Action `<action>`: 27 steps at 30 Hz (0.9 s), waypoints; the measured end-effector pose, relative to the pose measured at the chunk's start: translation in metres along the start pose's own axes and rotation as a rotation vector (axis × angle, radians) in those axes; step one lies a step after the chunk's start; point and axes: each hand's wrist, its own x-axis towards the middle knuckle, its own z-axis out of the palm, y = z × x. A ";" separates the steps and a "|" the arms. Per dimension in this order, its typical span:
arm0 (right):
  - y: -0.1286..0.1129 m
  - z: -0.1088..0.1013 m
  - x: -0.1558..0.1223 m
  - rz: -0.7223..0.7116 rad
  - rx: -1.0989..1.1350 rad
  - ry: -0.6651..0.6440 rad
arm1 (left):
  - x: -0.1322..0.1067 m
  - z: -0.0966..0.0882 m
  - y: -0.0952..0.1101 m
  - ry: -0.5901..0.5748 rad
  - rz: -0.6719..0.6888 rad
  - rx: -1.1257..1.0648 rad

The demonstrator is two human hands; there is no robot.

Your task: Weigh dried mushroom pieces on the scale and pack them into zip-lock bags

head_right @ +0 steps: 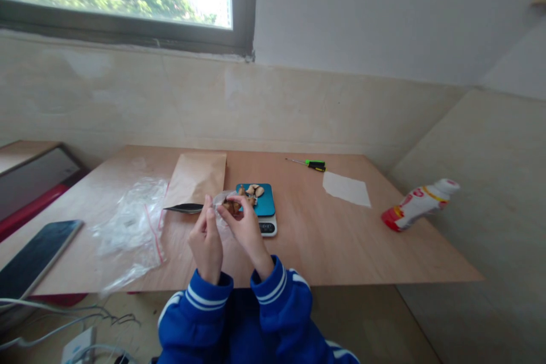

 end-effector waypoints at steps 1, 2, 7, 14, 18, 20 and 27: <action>-0.002 -0.002 -0.001 -0.036 -0.086 -0.056 | 0.000 0.000 -0.001 0.011 -0.012 -0.004; -0.006 -0.004 -0.003 -0.074 -0.152 -0.125 | 0.001 -0.001 -0.002 0.018 -0.027 -0.007; -0.033 -0.021 -0.004 -0.281 -0.208 -0.349 | 0.008 -0.008 -0.005 0.050 -0.118 -0.055; 0.027 -0.053 0.053 -0.359 -0.654 -0.176 | 0.017 -0.019 -0.002 0.065 -0.155 -0.058; 0.070 -0.059 0.075 -0.273 -0.891 -0.267 | 0.015 -0.020 0.002 0.046 -0.197 -0.084; 0.078 -0.061 0.077 -0.307 -0.909 -0.234 | 0.014 -0.020 0.003 0.050 -0.202 -0.106; 0.072 -0.071 0.072 -0.381 -0.751 -0.131 | 0.015 -0.019 -0.003 0.012 -0.171 -0.080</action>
